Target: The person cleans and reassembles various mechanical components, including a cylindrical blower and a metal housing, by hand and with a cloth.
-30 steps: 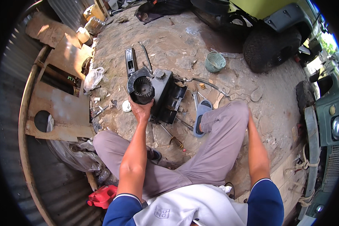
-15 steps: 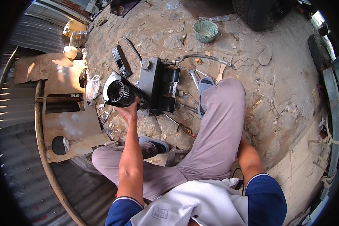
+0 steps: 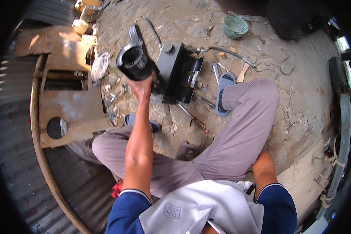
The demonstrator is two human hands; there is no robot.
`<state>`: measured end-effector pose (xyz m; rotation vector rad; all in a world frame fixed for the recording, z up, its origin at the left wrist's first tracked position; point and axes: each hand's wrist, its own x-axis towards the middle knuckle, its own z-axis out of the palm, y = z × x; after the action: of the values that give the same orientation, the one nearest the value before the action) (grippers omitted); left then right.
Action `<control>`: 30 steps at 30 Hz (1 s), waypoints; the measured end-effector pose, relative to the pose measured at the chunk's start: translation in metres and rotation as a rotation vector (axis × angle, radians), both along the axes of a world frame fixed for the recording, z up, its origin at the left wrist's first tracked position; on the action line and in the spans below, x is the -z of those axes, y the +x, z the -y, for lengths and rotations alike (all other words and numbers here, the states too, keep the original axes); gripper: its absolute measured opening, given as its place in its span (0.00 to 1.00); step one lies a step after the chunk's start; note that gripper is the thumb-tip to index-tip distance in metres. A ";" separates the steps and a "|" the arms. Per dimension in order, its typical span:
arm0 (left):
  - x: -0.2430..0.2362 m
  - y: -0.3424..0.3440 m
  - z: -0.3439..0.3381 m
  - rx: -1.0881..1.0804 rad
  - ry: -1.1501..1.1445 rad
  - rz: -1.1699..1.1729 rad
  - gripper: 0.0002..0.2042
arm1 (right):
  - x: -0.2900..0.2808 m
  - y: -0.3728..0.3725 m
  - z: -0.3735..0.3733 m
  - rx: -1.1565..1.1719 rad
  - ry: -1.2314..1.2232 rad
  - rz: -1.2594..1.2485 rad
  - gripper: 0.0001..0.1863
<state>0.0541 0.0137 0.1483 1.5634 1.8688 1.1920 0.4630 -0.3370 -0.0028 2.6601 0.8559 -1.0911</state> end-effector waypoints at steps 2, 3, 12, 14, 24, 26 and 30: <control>-0.007 0.002 -0.007 0.061 -0.026 0.107 0.55 | -0.008 0.011 -0.005 0.025 0.047 0.032 0.23; -0.013 0.005 -0.006 0.066 -0.002 0.105 0.55 | -0.015 0.016 -0.006 0.041 0.080 0.048 0.23; -0.044 -0.049 -0.018 0.145 0.047 0.284 0.46 | -0.189 0.109 -0.112 0.146 0.947 0.037 0.23; -0.063 -0.055 -0.012 0.131 -0.036 0.338 0.44 | -0.320 0.039 -0.134 0.202 1.095 -0.098 0.23; -0.079 -0.097 0.013 0.141 -0.146 0.431 0.41 | -0.337 -0.132 -0.213 -0.454 1.296 -0.228 0.20; -0.078 -0.102 0.022 0.150 -0.133 0.442 0.41 | -0.324 -0.187 -0.216 -0.520 1.050 -0.359 0.24; -0.088 -0.091 0.043 0.070 -0.178 0.417 0.42 | -0.271 -0.260 -0.226 -0.611 0.849 -0.516 0.36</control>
<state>-0.0366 -0.0297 0.2363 1.1681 1.5849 1.1771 0.2034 -0.1114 0.2683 2.2647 2.4890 -1.4585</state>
